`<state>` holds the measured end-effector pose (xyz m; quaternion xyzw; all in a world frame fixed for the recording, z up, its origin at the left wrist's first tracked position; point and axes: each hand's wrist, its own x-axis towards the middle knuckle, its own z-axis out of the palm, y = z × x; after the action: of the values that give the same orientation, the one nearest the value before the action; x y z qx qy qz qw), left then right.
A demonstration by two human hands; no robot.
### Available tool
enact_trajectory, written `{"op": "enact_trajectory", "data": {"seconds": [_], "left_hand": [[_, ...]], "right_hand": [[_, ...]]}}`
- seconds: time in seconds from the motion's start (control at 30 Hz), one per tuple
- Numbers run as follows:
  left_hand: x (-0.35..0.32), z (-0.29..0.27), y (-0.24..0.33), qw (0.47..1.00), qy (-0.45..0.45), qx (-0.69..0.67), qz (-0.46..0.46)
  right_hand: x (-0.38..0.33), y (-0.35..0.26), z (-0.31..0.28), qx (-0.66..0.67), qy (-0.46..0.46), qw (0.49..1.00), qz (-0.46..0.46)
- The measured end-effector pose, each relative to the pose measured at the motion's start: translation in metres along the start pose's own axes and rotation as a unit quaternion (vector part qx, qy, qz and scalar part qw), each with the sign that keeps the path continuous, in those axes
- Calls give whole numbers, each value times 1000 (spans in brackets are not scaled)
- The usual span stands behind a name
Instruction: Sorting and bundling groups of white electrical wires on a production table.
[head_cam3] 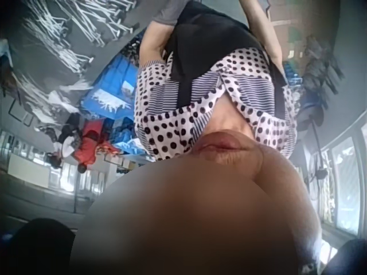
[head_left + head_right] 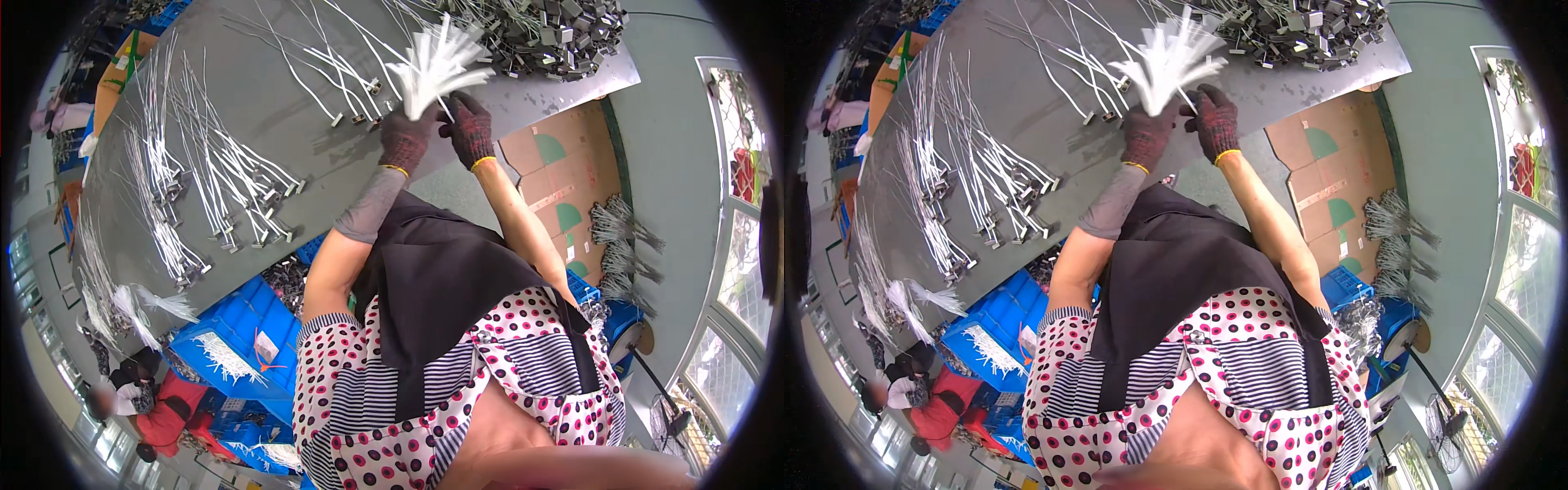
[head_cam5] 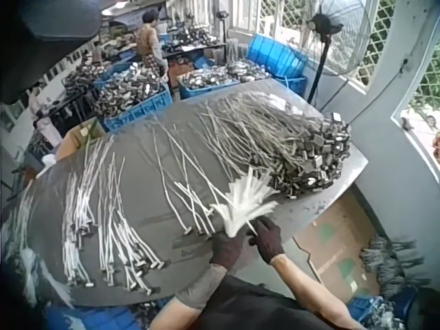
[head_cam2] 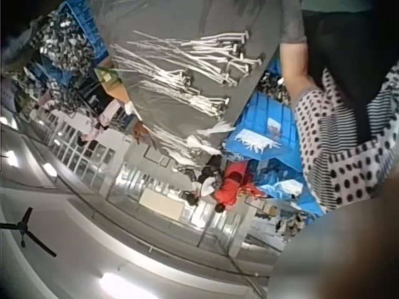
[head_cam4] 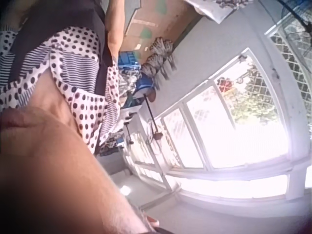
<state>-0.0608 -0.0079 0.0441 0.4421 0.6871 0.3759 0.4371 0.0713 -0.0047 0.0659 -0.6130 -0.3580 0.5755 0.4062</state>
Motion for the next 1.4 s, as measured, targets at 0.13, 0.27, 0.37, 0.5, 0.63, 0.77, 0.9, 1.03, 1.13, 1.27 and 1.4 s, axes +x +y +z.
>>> {"op": "enact_trajectory", "data": {"seconds": [0.13,0.27,0.37,0.5,0.63,0.77,0.9,1.03,1.13,1.27,1.4], "left_hand": [[35,-54,-8,991,94,87,-26],[46,-94,-25,974,127,178,-63],[56,-105,-46,987,103,-8,-124],[48,-93,-5,974,-5,-170,-147],[49,-85,-16,975,-68,-145,-155],[65,-88,7,972,-27,-190,-138],[96,-86,12,982,-54,-90,-155],[118,-98,-33,994,13,63,-92],[104,-105,-14,984,74,-98,-129],[99,-135,-11,983,114,-141,-35],[86,-143,0,958,156,-238,-34]], "right_hand": [[-3,7,-12,170,84,982,21],[-25,18,-37,134,112,985,14],[-38,35,-50,200,128,971,-40],[-48,31,-53,210,142,966,-57],[-48,24,-49,228,133,962,-62],[-53,19,-44,238,141,959,-62],[-54,14,-42,224,119,964,-74],[-56,-11,-18,154,155,975,-27],[-41,-14,-11,120,93,988,-28],[0,-8,3,-85,6,992,-90],[51,-21,3,-406,147,880,-200]]}}
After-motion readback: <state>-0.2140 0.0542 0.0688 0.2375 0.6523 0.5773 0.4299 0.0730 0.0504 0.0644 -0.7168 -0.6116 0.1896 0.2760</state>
